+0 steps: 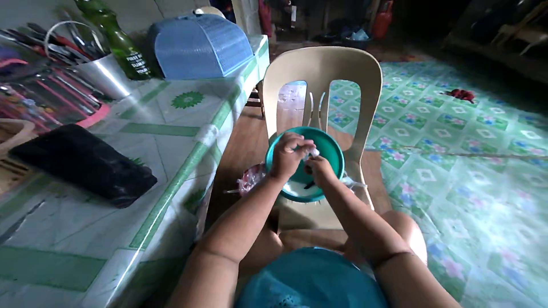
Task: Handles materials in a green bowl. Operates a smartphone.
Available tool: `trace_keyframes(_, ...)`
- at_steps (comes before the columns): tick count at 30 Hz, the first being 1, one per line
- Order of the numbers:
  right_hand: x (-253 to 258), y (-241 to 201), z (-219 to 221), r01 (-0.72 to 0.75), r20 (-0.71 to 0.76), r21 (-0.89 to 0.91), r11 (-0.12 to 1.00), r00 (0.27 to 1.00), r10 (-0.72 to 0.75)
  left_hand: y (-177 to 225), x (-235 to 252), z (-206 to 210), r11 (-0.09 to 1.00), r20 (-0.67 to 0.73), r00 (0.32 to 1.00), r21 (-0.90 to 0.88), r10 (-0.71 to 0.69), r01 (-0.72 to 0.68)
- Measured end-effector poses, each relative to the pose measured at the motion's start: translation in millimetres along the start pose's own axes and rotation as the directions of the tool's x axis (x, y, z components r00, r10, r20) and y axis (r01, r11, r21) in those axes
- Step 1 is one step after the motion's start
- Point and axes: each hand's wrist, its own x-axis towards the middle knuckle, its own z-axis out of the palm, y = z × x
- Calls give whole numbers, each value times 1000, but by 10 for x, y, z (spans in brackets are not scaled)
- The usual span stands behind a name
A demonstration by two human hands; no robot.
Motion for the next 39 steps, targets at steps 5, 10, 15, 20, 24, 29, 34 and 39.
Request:
trace_keyframes(5, 285, -385, -219, 228, 16, -327, 917, 972, -235, -1, -403, -52, 775, 373, 780, -206, -502, 598)
trace_keyframes(10, 212, -913, -258, 342, 76, -576, 743, 927, -368, -127, -589, -46, 417, 421, 565, -394, -710, 819)
trace_keyframes(15, 17, -1009, -198, 434, 73, -599, 672, 866, -494, -285, -643, 71, 393, 297, 546, -444, -783, 805)
trace_keyframes(20, -50, -565, -257, 526, 119, -615, 588, 798, -590, -304, -652, 179, 341, 208, 467, -447, -860, 827)
trace_keyframes(24, -252, -84, -257, 608, 193, -624, 491, 729, -657, -184, -625, 252, 244, 158, 347, -454, -925, 857)
trace_keyframes(29, -346, 236, -312, 624, 299, -711, 324, 686, -664, -48, -683, 484, 185, 112, 254, -421, -961, 888)
trace_keyframes(34, -338, 361, -389, 637, 243, -722, 271, 600, -762, 26, -763, 701, 111, 105, 185, -487, -977, 866)
trace_keyframes(39, -248, 386, -449, 618, 129, -583, 527, 711, -691, 21, -787, 766, 243, 55, 276, -331, -960, 912)
